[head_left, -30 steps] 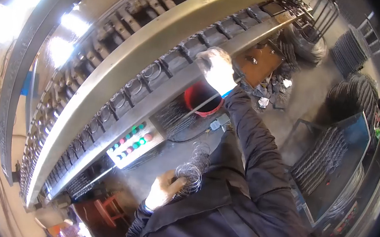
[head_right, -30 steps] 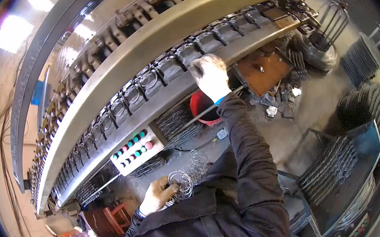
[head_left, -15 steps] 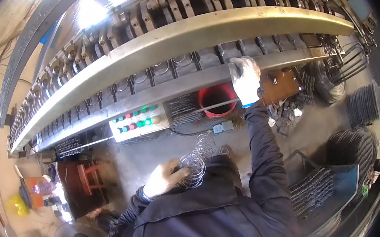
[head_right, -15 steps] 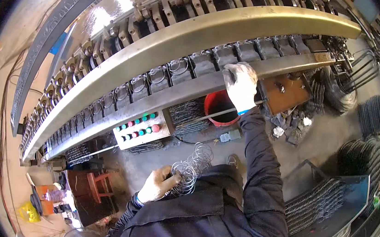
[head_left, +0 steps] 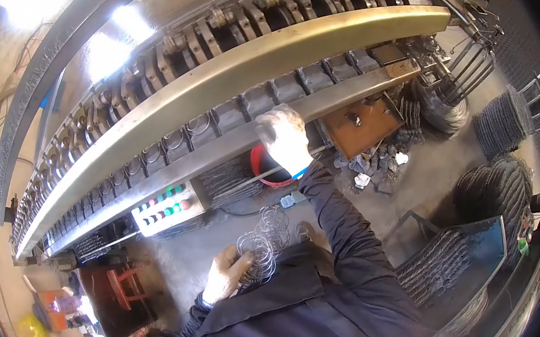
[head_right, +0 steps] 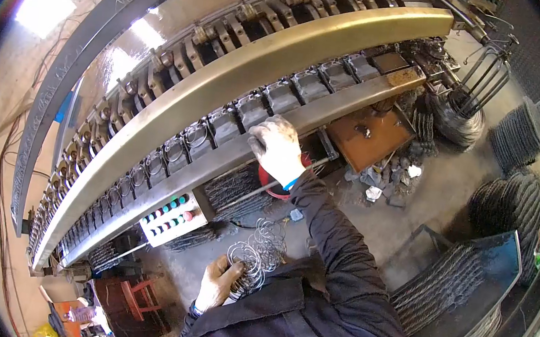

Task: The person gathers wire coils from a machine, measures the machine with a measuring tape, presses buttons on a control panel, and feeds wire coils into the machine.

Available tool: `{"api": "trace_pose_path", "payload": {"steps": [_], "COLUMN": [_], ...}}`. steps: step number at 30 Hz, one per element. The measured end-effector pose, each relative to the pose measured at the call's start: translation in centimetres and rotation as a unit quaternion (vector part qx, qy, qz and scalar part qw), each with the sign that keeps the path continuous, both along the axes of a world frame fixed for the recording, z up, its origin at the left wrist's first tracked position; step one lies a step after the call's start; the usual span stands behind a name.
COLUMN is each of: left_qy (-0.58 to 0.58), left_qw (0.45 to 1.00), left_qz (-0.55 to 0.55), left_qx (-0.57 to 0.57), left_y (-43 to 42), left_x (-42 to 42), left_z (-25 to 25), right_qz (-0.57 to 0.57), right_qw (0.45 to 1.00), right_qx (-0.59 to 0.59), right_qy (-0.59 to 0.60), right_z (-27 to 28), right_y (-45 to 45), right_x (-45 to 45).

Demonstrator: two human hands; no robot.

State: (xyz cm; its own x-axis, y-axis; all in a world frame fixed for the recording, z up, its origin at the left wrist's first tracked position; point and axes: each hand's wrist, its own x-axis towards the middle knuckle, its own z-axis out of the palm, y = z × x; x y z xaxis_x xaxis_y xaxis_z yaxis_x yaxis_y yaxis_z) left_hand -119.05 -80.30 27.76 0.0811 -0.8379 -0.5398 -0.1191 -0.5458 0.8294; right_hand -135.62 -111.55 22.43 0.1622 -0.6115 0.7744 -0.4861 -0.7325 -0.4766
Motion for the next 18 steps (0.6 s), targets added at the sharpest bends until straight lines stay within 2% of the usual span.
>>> {"api": "trace_pose_path", "payload": {"steps": [3, 5, 9, 10, 15, 18], "left_qy": [-0.02, 0.007, 0.013, 0.012, 0.025, 0.002], "left_qw": [1.0, 0.999, 0.997, 0.998, 0.995, 0.999], "left_qz": [-0.007, 0.042, 0.07, 0.068, 0.092, 0.047], "left_qx": [0.016, -0.014, -0.007, -0.01, -0.019, -0.013], "left_y": [-0.6, -0.8, -0.1, -0.3, -1.4, -1.2], "left_x": [-1.6, -2.9, -3.1, -3.4, -5.8, -4.9], "left_z": [1.4, 2.0, -0.3, -0.2, 2.1, 0.2], "right_qz": [0.009, 0.014, 0.032, 0.019, 0.027, 0.045], "right_qw": [1.0, 0.999, 0.998, 0.999, 0.998, 0.998], "right_qx": [0.019, 0.03, 0.046, 0.018, 0.034, 0.038], "right_qy": [0.012, 0.03, 0.036, 0.032, 0.038, 0.019], "right_z": [-0.2, -0.3, -0.5, 0.2, -0.5, -0.7], "right_y": [0.0, -0.1, -0.2, 0.1, -0.1, -0.1], "right_x": [-0.4, -0.5, -0.9, -1.1, -1.3, -1.5]}}
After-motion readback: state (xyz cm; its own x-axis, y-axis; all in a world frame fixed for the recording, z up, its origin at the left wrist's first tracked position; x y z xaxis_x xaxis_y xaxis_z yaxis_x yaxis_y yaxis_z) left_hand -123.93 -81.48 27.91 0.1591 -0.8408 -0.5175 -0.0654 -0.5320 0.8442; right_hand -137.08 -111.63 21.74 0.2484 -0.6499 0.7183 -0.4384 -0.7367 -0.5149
